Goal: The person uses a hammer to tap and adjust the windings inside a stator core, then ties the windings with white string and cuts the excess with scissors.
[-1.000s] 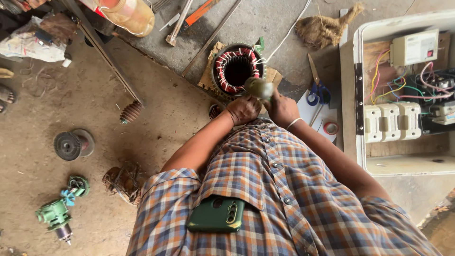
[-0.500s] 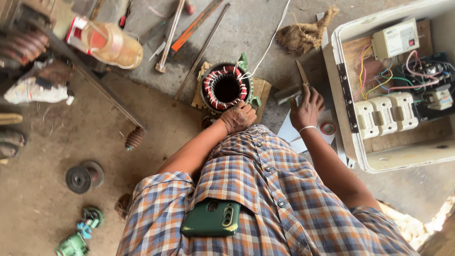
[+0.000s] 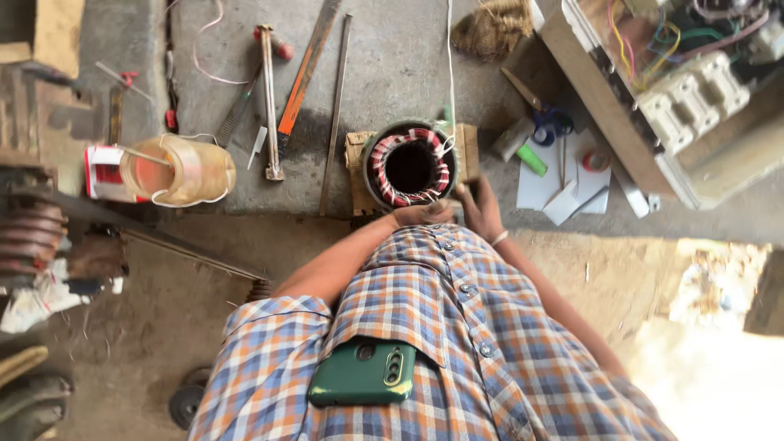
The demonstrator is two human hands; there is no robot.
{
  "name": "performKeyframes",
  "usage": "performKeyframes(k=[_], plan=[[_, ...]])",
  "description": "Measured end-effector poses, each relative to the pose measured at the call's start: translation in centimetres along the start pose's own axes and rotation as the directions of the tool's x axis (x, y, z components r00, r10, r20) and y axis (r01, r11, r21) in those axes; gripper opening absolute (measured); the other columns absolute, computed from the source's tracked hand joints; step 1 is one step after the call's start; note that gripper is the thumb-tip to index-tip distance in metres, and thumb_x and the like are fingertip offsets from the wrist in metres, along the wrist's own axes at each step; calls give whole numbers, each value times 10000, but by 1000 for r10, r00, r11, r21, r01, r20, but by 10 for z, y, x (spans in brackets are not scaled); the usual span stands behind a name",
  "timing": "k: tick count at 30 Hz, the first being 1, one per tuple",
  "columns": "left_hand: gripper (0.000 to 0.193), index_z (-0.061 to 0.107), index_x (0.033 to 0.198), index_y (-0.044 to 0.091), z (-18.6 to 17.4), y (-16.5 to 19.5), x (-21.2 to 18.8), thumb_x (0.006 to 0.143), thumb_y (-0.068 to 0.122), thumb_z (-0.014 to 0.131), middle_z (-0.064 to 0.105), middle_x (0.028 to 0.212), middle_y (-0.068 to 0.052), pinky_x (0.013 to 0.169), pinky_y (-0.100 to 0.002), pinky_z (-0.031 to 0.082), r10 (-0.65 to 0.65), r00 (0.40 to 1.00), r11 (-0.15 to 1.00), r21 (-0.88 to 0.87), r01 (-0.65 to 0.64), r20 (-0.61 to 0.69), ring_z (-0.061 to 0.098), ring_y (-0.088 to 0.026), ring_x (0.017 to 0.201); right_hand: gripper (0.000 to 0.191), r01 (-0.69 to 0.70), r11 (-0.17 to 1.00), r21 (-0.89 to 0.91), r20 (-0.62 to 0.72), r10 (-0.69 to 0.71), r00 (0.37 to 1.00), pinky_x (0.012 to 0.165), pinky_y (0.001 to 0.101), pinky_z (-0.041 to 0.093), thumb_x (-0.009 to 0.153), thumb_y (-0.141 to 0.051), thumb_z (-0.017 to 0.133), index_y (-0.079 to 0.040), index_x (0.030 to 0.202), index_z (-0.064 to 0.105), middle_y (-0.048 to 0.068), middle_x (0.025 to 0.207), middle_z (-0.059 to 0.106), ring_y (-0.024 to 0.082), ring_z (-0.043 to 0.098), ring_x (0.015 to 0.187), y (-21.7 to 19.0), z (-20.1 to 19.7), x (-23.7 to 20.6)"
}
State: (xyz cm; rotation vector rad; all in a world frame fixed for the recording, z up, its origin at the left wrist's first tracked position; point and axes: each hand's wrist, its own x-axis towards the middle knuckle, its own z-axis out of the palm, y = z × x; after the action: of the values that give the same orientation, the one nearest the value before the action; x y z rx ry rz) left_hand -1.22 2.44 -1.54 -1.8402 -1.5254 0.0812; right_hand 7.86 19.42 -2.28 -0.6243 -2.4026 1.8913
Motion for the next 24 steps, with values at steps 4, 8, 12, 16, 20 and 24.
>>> performKeyframes(k=[4, 8, 12, 16, 20, 24], plan=[[197, 592, 853, 226, -16, -4, -53, 968, 345, 484, 577, 892, 40, 1134, -463, 263, 203, 977, 969, -130, -211, -69, 606, -157, 976, 297, -76, 940, 332, -69, 105, 992, 896, 300, 515, 1073, -246, 600, -15, 1250, 542, 65, 1109, 657, 119, 599, 1016, 17, 49, -68], [132, 605, 948, 264, -42, 6, -86, 1048, 180, 586, 550, 850, 102, 1105, -432, 276, 31, 1000, 791, -611, -20, 7, 597, -105, 940, 201, -67, 989, 132, -115, 83, 990, 948, 296, 502, 1093, -196, 578, -50, 1227, 612, 80, 1153, 667, 147, 594, 1058, -16, 54, -95], [92, 657, 998, 252, -63, 16, -84, 988, 188, 591, 619, 929, 120, 1182, -402, 260, -274, 960, 800, -569, 192, -62, 624, -70, 1017, 250, 404, 735, -545, 143, -392, 909, 977, 382, 525, 882, -103, 694, -65, 1128, 708, 101, 1173, 701, 275, 617, 1118, -85, 43, -77], [113, 682, 988, 206, -73, 18, -72, 960, 247, 580, 673, 965, 83, 1189, -421, 266, -327, 942, 827, -504, 249, -72, 659, -97, 1065, 342, 674, 476, -564, 528, -420, 738, 986, 388, 531, 844, -86, 729, -66, 1186, 737, 101, 1262, 708, 285, 608, 1151, -122, 39, -51], [91, 675, 1037, 251, -82, 12, -72, 1030, 223, 589, 643, 951, 83, 1115, -400, 331, -350, 937, 822, -485, 297, -19, 639, -103, 1013, 266, 746, 379, -547, 569, -486, 664, 1028, 373, 535, 917, -133, 741, -87, 1178, 722, 72, 1308, 702, 270, 617, 1222, -111, 36, -50], [142, 706, 1048, 238, -83, -9, -74, 1089, 312, 593, 629, 907, 21, 938, -404, 332, -566, 787, 713, -333, 617, 246, 581, -167, 935, 309, 800, 381, -463, 613, -515, 600, 1014, 389, 544, 897, -140, 719, -42, 1190, 711, 96, 1303, 697, 288, 625, 1208, -94, 23, -62]])
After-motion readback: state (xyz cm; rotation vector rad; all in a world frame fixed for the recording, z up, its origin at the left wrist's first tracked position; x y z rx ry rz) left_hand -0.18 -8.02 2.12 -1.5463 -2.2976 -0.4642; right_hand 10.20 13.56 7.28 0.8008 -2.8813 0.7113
